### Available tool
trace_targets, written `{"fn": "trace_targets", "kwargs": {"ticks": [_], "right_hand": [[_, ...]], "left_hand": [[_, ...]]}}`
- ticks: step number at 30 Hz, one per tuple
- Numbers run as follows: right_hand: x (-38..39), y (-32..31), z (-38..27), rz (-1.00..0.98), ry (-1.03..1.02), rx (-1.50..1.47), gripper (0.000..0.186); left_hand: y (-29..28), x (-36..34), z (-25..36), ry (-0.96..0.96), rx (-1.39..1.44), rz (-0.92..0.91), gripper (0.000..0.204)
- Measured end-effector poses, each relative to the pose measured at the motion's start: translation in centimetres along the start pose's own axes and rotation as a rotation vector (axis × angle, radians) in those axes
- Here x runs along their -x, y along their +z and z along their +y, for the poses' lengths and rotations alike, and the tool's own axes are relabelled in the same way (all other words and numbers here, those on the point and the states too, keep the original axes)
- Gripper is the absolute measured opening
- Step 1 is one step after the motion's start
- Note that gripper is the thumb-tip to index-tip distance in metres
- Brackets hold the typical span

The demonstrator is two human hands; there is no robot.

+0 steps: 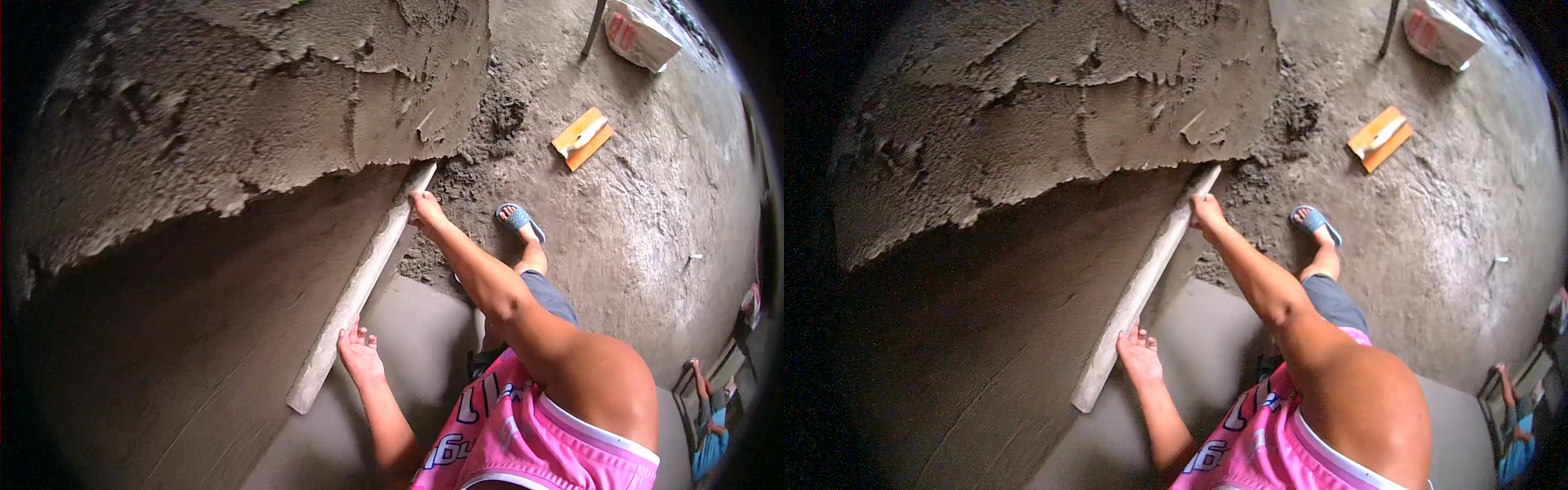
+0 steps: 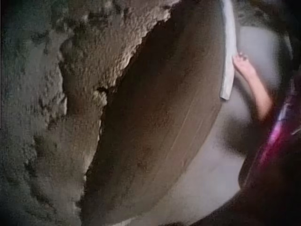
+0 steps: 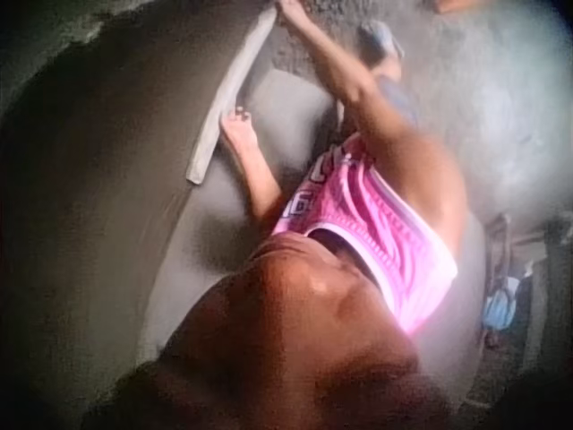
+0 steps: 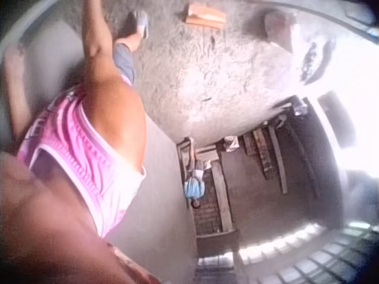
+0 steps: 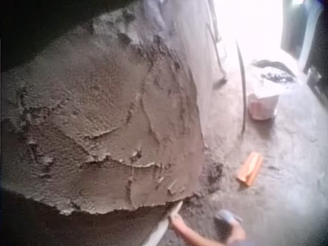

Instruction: The person smooths a wet concrete mixture onto a wall using a long wooden screed board, repeatedly sliding it across the surface to level the plaster.

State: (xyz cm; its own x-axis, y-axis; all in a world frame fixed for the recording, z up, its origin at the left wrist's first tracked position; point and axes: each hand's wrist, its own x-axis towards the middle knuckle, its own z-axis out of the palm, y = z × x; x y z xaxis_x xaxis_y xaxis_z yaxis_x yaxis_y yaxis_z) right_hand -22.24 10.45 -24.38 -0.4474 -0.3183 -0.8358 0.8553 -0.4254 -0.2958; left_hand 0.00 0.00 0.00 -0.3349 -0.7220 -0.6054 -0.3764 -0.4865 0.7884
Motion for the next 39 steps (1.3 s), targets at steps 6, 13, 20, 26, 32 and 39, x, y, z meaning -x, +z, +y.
{"fn": "trace_targets", "kwargs": {"ticks": [6,13,20,26,32,39], "right_hand": [[-0.8,-1.0,-1.9,0.06,-0.118,0.048,0.027],[1.1,1.3,-1.7,0.027,-0.085,0.055,0.033],[1.3,2.2,-1.6,0.004,-0.097,0.058,0.034],[4.8,3.4,-0.5,-0.137,-0.181,0.002,0.035],[-3.1,0.0,3.5,0.047,-0.12,0.021,0.031],[-7.2,-1.1,1.1,0.105,-0.113,0.032,0.033]], "left_hand": [[1.2,-1.2,-1.7,-0.001,0.051,-0.007,0.032],[0.2,-0.6,1.1,0.052,0.011,-0.023,0.039],[-1.1,-1.7,1.7,0.069,-0.007,-0.019,0.042],[-4.0,-0.1,3.3,0.12,0.044,0.033,0.037],[-0.9,-2.0,-0.2,0.064,-0.096,-0.01,0.039],[3.0,-4.7,-2.4,0.014,-0.015,-0.039,0.037]]}}
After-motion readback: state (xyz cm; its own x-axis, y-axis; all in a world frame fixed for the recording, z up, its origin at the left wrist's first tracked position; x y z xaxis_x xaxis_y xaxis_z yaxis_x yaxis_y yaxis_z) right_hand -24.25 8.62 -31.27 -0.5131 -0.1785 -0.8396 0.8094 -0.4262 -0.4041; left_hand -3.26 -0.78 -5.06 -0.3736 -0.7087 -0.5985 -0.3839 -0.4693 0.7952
